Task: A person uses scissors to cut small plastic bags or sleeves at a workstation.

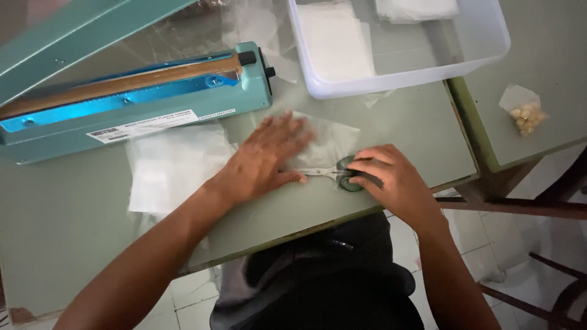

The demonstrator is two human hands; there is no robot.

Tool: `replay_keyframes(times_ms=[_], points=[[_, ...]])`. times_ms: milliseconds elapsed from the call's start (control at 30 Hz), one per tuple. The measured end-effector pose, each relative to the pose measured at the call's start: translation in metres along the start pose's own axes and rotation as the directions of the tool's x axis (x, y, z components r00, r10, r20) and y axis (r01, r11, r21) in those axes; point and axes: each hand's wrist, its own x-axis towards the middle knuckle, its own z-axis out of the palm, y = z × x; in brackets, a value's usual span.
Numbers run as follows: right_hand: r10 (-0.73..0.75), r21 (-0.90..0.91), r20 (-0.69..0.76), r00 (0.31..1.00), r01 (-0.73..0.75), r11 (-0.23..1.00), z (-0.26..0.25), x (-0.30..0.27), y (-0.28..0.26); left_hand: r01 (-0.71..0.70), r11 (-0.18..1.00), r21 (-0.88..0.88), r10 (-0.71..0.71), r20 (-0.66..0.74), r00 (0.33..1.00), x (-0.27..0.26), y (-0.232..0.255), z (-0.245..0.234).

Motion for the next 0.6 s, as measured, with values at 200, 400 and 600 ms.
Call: replay_keyframes(times_ms=[200,400,600], points=[[0.019,0.014,-0.039,0.999,-0.019,1.0,0.0,-0.003,0.002,0.163,0.987,0.009,-0.163,-0.028,0.986,0.001,-0.009,0.003],[-0.064,0.046,-0.132,0.989,0.071,0.996,0.012,0.0,-0.003,0.216,0.976,-0.018,-0.216,-0.006,0.976,0.003,-0.006,-0.002],[-0.032,0.04,-0.235,0.971,0.043,0.998,0.02,0.003,0.009,0.276,0.956,-0.1,-0.279,-0.011,0.96,0.006,0.003,-0.011]])
